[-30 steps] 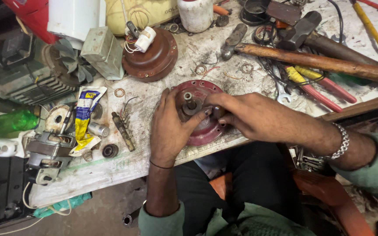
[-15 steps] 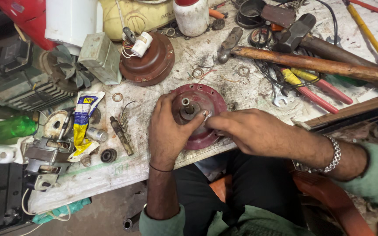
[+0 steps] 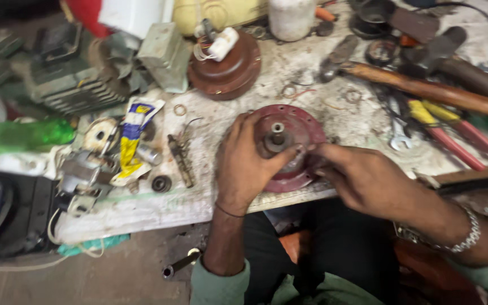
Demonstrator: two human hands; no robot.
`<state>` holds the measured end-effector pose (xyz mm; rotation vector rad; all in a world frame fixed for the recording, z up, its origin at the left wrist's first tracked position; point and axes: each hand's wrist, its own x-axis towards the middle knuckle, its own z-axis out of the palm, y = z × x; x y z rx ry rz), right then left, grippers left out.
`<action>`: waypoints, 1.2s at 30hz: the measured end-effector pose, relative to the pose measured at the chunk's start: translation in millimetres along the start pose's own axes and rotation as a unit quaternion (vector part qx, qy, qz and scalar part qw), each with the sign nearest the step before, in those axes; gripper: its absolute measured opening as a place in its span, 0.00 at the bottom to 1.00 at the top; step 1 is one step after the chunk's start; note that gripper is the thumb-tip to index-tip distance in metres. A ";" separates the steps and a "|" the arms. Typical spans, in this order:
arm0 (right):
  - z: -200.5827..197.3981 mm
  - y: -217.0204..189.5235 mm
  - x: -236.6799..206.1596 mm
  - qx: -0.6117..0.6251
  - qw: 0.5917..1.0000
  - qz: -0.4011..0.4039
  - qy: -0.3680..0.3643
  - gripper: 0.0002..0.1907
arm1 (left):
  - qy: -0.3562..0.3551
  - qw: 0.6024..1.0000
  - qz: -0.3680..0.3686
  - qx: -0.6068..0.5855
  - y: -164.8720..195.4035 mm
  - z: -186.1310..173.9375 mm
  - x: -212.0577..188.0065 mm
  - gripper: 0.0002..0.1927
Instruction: The person assembles a mechanical component by placing a bearing into a housing, fitting a rotor into the housing, and tapping it with a hammer. They then attach a red cover and secure it with screws using a screwdriver.
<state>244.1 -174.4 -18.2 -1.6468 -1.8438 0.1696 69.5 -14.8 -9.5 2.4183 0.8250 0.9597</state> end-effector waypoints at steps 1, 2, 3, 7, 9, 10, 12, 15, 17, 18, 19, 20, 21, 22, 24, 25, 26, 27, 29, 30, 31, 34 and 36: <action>-0.4 0.2 -0.3 0.000 0.999 0.037 -0.018 0.23 | -0.001 1.000 0.015 0.011 -1.0 -0.9 -1.2 0.46; -0.8 0.4 -0.5 -0.003 1.000 0.000 0.001 0.24 | -0.002 0.999 0.031 0.021 -2.4 -2.3 -2.0 0.47; -1.6 0.3 -0.8 -0.006 0.999 -0.037 0.021 0.25 | -0.002 0.998 0.048 0.030 -4.3 -4.2 -2.4 0.49; -7.9 -1.5 -1.9 -0.021 0.994 -0.098 0.033 0.28 | 0.026 0.999 0.000 -0.039 -18.2 -24.2 -9.5 0.38; -12.2 -3.3 -2.6 -0.025 0.997 -0.066 0.031 0.28 | 0.045 0.995 -0.083 0.012 -30.5 -38.8 -12.6 0.23; -14.1 -4.5 -2.6 -0.028 0.998 -0.049 0.030 0.29 | 0.067 0.989 -0.104 0.087 -37.1 -46.7 -15.2 0.16; -16.4 -6.1 -1.6 -0.024 0.999 -0.031 0.015 0.29 | 0.094 0.968 -0.130 0.192 -49.1 -59.0 -20.8 0.09; -18.2 -8.9 0.5 -0.046 0.998 -0.034 -0.002 0.29 | 0.095 0.950 -0.147 0.261 -63.2 -65.5 -27.1 0.07; -19.4 -10.5 1.6 -0.064 0.997 -0.033 -0.015 0.29 | 0.073 0.946 -0.156 0.274 -69.5 -64.8 -30.5 0.07; -20.1 -11.3 2.2 -0.070 0.997 -0.027 -0.021 0.29 | 0.071 0.946 -0.161 0.272 -71.5 -63.5 -32.0 0.07; -20.9 -11.4 2.2 -0.077 0.996 -0.021 -0.029 0.30 | 0.068 0.946 -0.168 0.270 -72.7 -61.1 -33.3 0.07; -21.7 -11.7 2.3 -0.075 0.997 -0.009 -0.033 0.31 | 0.066 0.946 -0.173 0.268 -74.0 -59.5 -34.1 0.06; -22.4 -11.2 2.1 -0.073 0.997 0.003 -0.035 0.31 | 0.066 0.944 -0.175 0.270 -75.6 -58.2 -33.7 0.06; -22.9 -10.8 1.7 -0.072 0.996 0.016 -0.039 0.32 | 0.067 0.943 -0.176 0.273 -77.1 -56.9 -33.0 0.06; -23.1 -8.9 0.6 -0.062 0.997 0.002 -0.036 0.32 | 0.067 0.941 -0.180 0.280 -79.2 -54.1 -31.9 0.05; -22.6 -8.1 0.1 -0.056 0.998 -0.005 -0.033 0.31 | 0.067 0.939 -0.180 0.286 -80.8 -53.9 -30.9 0.03; -21.9 -7.0 -0.5 -0.056 0.998 0.006 -0.037 0.31 | 0.068 0.937 -0.180 0.293 -82.5 -53.5 -29.7 0.04; -21.5 -6.6 -1.5 -0.054 0.998 0.017 -0.041 0.31 | 0.069 0.938 -0.176 0.290 -84.0 -53.4 -29.3 0.04; -21.0 -6.0 -3.2 -0.060 0.997 0.032 -0.046 0.31 | 0.070 0.941 -0.168 0.286 -87.5 -53.7 -28.5 0.06; -21.5 -5.9 -3.9 -0.071 0.996 0.036 -0.048 0.32 | 0.073 0.940 -0.167 0.288 -88.8 -52.7 -28.2 0.06; -21.6 -5.8 -4.5 -0.083 0.995 0.040 -0.049 0.33 | 0.077 0.939 -0.165 0.291 -90.2 -51.7 -27.7 0.05; -23.1 -5.6 -4.2 -0.075 0.995 0.038 -0.051 0.32 | 0.072 0.931 -0.160 0.319 -94.0 -48.7 -25.5 0.05; -24.1 -5.2 -3.9 -0.057 0.997 0.029 -0.046 0.31 | 0.062 0.926 -0.155 0.339 -95.8 -47.7 -24.1 0.06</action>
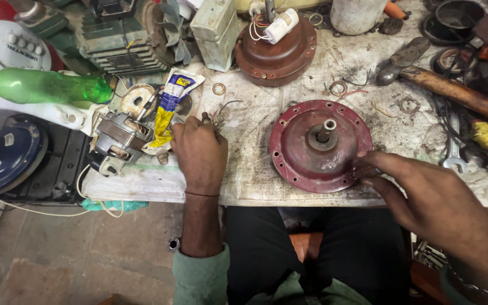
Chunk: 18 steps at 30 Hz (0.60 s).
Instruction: The person assembles a mechanical component by placing a bearing into a housing, fitting a rotor into the housing, and tapping it with a hammer. They then attach a red cover and secure it with screws using a screwdriver.
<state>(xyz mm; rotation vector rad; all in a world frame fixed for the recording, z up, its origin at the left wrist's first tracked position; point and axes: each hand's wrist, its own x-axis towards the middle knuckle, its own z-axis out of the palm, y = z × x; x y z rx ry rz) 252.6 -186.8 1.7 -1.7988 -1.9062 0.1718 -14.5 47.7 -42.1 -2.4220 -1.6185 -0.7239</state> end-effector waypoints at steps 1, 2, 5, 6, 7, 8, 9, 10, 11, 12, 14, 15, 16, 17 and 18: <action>-0.5 0.2 -0.1 0.009 1.000 -0.004 0.003 0.31 | -0.002 1.000 0.006 0.009 0.0 0.3 1.1 0.07; -0.6 0.4 -0.3 0.007 1.000 0.000 0.007 0.31 | -0.003 1.000 0.013 0.017 0.2 0.1 2.2 0.07; -0.7 1.1 -2.0 0.010 1.000 0.016 0.017 0.31 | 0.001 0.999 0.033 -0.032 -0.8 -6.5 1.4 0.05; -0.6 1.5 -2.4 0.017 0.999 0.021 0.018 0.31 | -0.005 0.998 0.038 -0.050 -0.5 -9.7 0.5 0.05; -0.5 2.1 -3.0 0.025 0.999 0.026 0.019 0.31 | -0.011 0.997 0.042 -0.068 -0.1 -13.4 -0.7 0.05; -0.3 2.8 -2.7 0.024 0.999 0.018 0.020 0.31 | -0.017 0.995 0.046 -0.085 0.4 -17.3 -1.6 0.05; 0.0 3.9 -2.9 0.024 0.999 0.011 0.021 0.31 | -0.003 0.993 0.061 -0.097 1.4 -21.1 -3.3 0.05; 0.3 4.8 -2.6 0.024 0.999 0.004 0.022 0.30 | 0.010 0.991 0.076 -0.108 2.3 -25.0 -5.6 0.06; 0.6 6.2 -2.3 0.020 0.999 -0.007 0.025 0.31 | 0.023 0.988 0.090 -0.120 3.5 -28.4 -7.8 0.06; 0.9 7.3 -2.0 0.016 0.999 -0.019 0.027 0.31 | 0.002 0.987 0.084 -0.135 4.0 -31.5 -9.2 0.06; 1.6 9.4 -2.8 0.015 0.999 -0.034 0.034 0.31 | -0.041 0.983 0.071 -0.164 5.3 -36.1 -11.9 0.05; 2.1 10.3 -3.8 0.019 0.998 -0.039 0.038 0.30 | -0.043 0.980 0.076 -0.180 6.9 -37.1 -13.0 0.05; 3.0 11.0 -4.7 0.023 0.998 -0.043 0.043 0.30 | -0.045 0.976 0.082 -0.194 8.3 -37.7 -12.9 0.04; 3.7 11.7 -6.1 0.018 0.998 -0.038 0.043 0.30 | -0.047 0.973 0.087 -0.209 9.7 -38.4 -12.7 0.04; 4.6 12.2 -7.1 0.013 0.998 -0.032 0.043 0.30 | -0.056 0.969 0.096 -0.219 10.8 -39.5 -12.4 0.05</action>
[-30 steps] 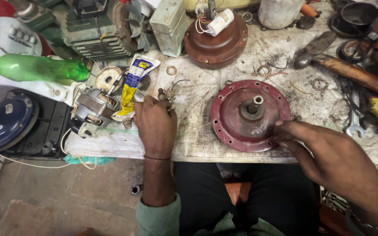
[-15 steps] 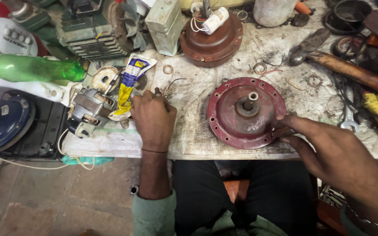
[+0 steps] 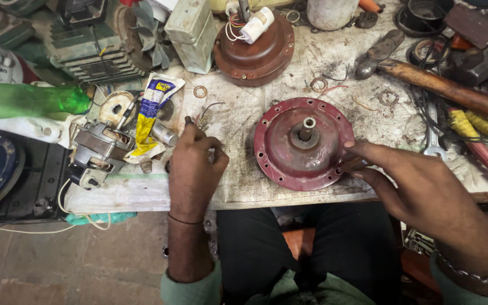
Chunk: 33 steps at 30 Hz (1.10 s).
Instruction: The person assembles a mechanical component by placing a bearing into a housing, fitting a rotor into the housing, and tapping it with a hammer. They then attach a red cover and secure it with screws using a screwdriver.
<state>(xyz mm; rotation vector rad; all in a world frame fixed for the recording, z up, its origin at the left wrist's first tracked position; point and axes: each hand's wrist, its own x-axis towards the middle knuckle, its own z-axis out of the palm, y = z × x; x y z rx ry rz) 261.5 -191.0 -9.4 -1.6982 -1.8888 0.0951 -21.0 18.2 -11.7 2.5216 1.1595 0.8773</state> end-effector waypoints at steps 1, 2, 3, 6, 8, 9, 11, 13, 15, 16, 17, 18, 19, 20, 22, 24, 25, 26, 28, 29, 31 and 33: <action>0.3 0.7 -1.1 -0.005 1.000 0.006 0.000 0.29 | -0.010 1.000 0.007 -0.011 2.1 -0.7 0.4 0.06; 0.2 1.3 -1.3 -0.001 1.000 -0.004 0.003 0.30 | -0.019 0.999 0.016 -0.022 4.2 -2.0 1.3 0.07; -0.3 1.9 -1.6 0.002 1.000 -0.014 0.006 0.30 | -0.024 0.998 0.029 -0.043 7.1 -4.0 1.5 0.08; -8.7 2.0 0.3 0.020 1.000 0.010 0.006 0.30 | -0.041 0.990 0.062 -0.121 20.8 -14.4 -3.8 0.12; -17.3 -0.7 2.1 0.043 0.998 0.017 0.029 0.31 | -0.051 0.977 0.079 -0.192 33.8 -20.4 -8.8 0.14; -22.8 -3.4 1.7 0.059 0.997 0.008 0.054 0.32 | -0.063 0.971 0.089 -0.211 42.0 -20.7 -11.1 0.14; -32.7 -10.1 0.4 0.084 0.992 0.007 0.090 0.33 | -0.086 0.959 0.107 -0.249 58.5 -18.6 -14.7 0.14; -39.1 -16.9 -1.5 0.101 0.988 0.022 0.114 0.33 | -0.114 0.955 0.138 -0.237 73.5 -14.5 -18.0 0.14; -40.8 -22.5 -3.5 0.098 0.985 0.052 0.133 0.33 | -0.132 0.949 0.158 -0.238 83.3 -10.2 -18.4 0.14; -41.7 -23.4 -3.6 0.097 0.983 0.067 0.142 0.33 | -0.138 0.945 0.162 -0.247 86.9 -8.2 -18.4 0.15; -42.2 -23.4 -3.7 0.094 0.983 0.061 0.143 0.33 | -0.145 0.941 0.166 -0.257 90.0 -6.0 -18.4 0.15; -42.2 -23.2 -3.7 0.093 0.984 0.054 0.143 0.33 | -0.151 0.940 0.161 -0.262 91.9 -4.3 -18.1 0.15; -42.5 -22.1 -3.5 0.091 0.984 0.047 0.144 0.33 | -0.159 0.938 0.155 -0.266 93.3 -2.8 -18.2 0.16; -42.7 -21.2 -3.4 0.084 0.985 0.049 0.140 0.33 | -0.166 0.937 0.149 -0.270 94.4 -1.3 -18.4 0.16; -43.9 -19.5 -3.4 0.070 0.987 0.053 0.132 0.34 | -0.156 0.943 0.181 -0.233 96.7 3.9 -18.5 0.17; -45.1 -19.4 -3.3 0.071 0.987 0.053 0.131 0.34 | -0.148 0.943 0.203 -0.218 96.4 7.0 -19.9 0.18; -45.8 -19.9 -3.4 0.071 0.988 0.052 0.130 0.34 | -0.144 0.941 0.209 -0.222 96.3 7.9 -21.9 0.17; -46.3 -20.7 -2.9 0.070 0.988 0.053 0.127 0.34 | -0.140 0.940 0.214 -0.226 95.4 8.5 -23.7 0.17; -47.7 -22.2 -1.4 0.068 0.989 0.054 0.120 0.34 | -0.137 0.940 0.214 -0.226 93.6 10.4 -26.4 0.16; -48.5 -22.7 -0.6 0.067 0.989 0.055 0.116 0.34 | -0.135 0.941 0.213 -0.225 92.7 11.3 -27.8 0.15; -49.9 -22.6 1.6 0.067 0.990 0.055 0.108 0.34 | -0.140 0.943 0.211 -0.217 91.0 11.5 -31.2 0.14; -50.3 -21.6 2.9 0.077 0.992 0.039 0.097 0.34 | -0.134 0.942 0.212 -0.223 89.7 11.0 -33.9 0.13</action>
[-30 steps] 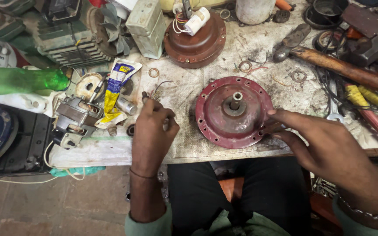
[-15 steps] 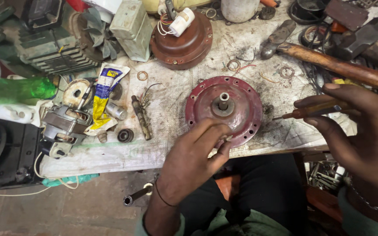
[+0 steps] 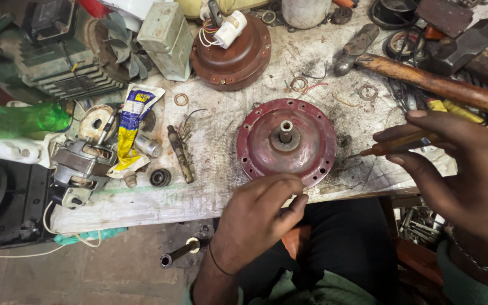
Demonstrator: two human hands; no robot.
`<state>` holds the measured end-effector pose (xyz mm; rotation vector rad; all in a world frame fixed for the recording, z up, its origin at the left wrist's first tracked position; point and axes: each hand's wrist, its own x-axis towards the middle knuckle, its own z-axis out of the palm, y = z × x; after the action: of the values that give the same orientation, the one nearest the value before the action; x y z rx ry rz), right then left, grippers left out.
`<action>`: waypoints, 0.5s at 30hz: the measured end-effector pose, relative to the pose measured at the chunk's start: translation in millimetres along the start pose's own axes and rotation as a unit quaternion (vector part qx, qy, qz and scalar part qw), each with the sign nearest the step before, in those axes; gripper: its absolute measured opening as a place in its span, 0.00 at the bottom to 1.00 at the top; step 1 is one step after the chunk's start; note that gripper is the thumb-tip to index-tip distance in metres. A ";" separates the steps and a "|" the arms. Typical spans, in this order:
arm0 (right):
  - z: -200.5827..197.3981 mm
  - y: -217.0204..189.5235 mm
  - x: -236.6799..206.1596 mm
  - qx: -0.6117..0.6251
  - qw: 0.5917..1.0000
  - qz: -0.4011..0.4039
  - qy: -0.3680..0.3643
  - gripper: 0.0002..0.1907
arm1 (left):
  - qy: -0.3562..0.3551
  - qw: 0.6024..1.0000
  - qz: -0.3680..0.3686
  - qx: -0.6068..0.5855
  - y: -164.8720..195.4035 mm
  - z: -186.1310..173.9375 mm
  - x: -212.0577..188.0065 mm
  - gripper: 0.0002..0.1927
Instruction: The person assembles a mechanical component by placing a bearing into a housing, fitting a rotor into the housing, and tapping it with a hammer. They then attach a red cover and secure it with screws using a screwdriver.
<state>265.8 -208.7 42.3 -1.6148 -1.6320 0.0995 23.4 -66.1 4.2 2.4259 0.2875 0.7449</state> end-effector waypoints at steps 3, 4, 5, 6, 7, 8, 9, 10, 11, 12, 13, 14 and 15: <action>2.0 2.3 -0.6 0.018 1.000 -0.009 0.000 0.34 | 0.021 0.999 0.034 -0.001 1.9 -0.5 -2.0 0.13; 3.3 2.9 -1.8 0.024 1.000 -0.009 0.003 0.34 | 0.023 0.998 0.054 0.014 2.7 0.8 -0.5 0.13; 4.5 3.0 -2.8 0.030 1.000 -0.007 0.007 0.34 | 0.025 0.997 0.074 0.030 3.6 1.6 1.5 0.13; 5.4 3.1 -3.9 0.035 0.999 -0.005 0.011 0.33 | 0.025 0.997 0.060 0.029 5.5 3.0 3.7 0.13; 6.2 3.0 -4.5 0.040 0.999 -0.003 0.017 0.33 | 0.025 0.998 0.047 0.029 7.9 4.9 6.3 0.12; 6.2 2.7 -4.8 0.035 0.999 -0.007 0.017 0.33 | 0.024 0.999 0.034 0.029 10.6 6.6 9.1 0.12; 6.2 2.1 -4.6 0.029 0.999 -0.010 0.019 0.33 | 0.009 0.998 0.034 0.048 12.4 7.2 12.0 0.12; 5.6 1.2 -4.2 0.023 0.999 -0.014 0.021 0.33 | -0.007 0.997 0.035 0.067 14.0 8.1 15.3 0.12; 4.3 0.1 -3.3 -0.017 0.999 -0.019 0.024 0.33 | -0.023 0.995 0.036 0.085 15.3 8.8 18.6 0.12; 2.7 -1.3 -2.5 -0.057 0.998 -0.024 0.027 0.33 | -0.024 0.994 0.044 0.095 16.6 9.7 21.6 0.13; 1.3 -2.9 -1.4 -0.096 0.995 -0.028 0.030 0.33 | -0.025 0.993 0.051 0.105 17.1 9.9 24.3 0.13; 0.2 -4.6 -0.7 -0.087 0.995 -0.029 0.027 0.32 | -0.026 0.991 0.059 0.115 17.3 10.3 26.8 0.14; -0.5 -6.5 -0.2 -0.078 0.996 -0.028 0.025 0.32 | -0.031 0.991 0.061 0.119 17.3 11.0 29.2 0.14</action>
<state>260.9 -210.2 46.2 -1.6722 -1.6812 -0.0989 54.2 -74.7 19.9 2.7068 0.2150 0.7200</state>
